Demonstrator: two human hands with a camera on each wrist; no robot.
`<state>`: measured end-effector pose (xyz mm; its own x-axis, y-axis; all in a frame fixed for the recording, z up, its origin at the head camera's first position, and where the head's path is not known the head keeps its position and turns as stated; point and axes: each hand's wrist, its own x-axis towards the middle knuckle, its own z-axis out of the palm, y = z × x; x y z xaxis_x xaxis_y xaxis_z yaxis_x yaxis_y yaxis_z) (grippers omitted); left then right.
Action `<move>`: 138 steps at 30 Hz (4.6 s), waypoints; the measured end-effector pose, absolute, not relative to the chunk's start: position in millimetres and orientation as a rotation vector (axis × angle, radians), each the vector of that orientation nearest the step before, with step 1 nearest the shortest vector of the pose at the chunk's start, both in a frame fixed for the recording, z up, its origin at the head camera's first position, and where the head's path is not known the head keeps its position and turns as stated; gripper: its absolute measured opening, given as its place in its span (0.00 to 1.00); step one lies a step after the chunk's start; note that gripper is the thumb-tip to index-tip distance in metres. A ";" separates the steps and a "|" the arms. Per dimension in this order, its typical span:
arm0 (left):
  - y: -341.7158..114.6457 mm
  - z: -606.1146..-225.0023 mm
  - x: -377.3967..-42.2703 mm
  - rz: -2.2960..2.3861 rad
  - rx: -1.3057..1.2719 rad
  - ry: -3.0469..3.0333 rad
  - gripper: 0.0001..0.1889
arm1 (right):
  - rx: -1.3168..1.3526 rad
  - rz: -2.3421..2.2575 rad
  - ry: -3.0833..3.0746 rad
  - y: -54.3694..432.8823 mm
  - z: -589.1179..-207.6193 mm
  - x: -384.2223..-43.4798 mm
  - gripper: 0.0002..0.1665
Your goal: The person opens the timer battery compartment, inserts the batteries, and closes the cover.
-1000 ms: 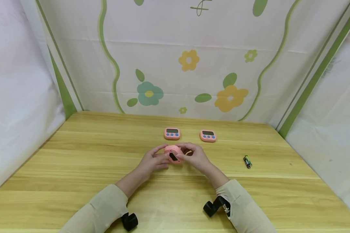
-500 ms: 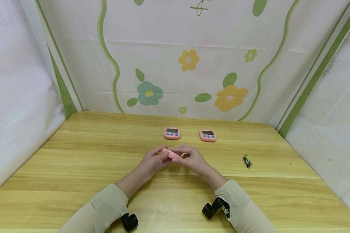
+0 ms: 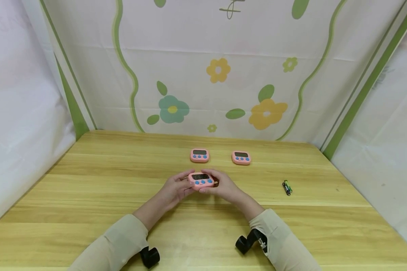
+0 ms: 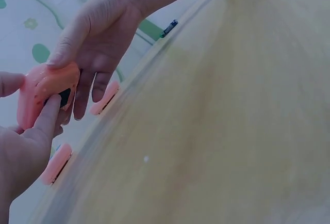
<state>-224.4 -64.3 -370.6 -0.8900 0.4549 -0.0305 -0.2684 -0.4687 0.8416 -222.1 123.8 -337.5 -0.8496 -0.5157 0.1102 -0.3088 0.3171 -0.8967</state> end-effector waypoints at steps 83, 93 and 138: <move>-133.2 -361.7 -291.4 1.830 0.389 2.643 0.35 | -0.527 -1.895 1.817 156.2 -376.0 -256.3 0.36; -158.9 -365.7 -324.7 1.630 0.317 2.656 0.40 | -0.534 -1.901 1.774 161.1 -383.9 -259.9 0.35; -182.8 -388.7 -345.2 1.517 0.355 2.679 0.35 | -0.516 -1.899 1.772 160.0 -385.1 -263.0 0.33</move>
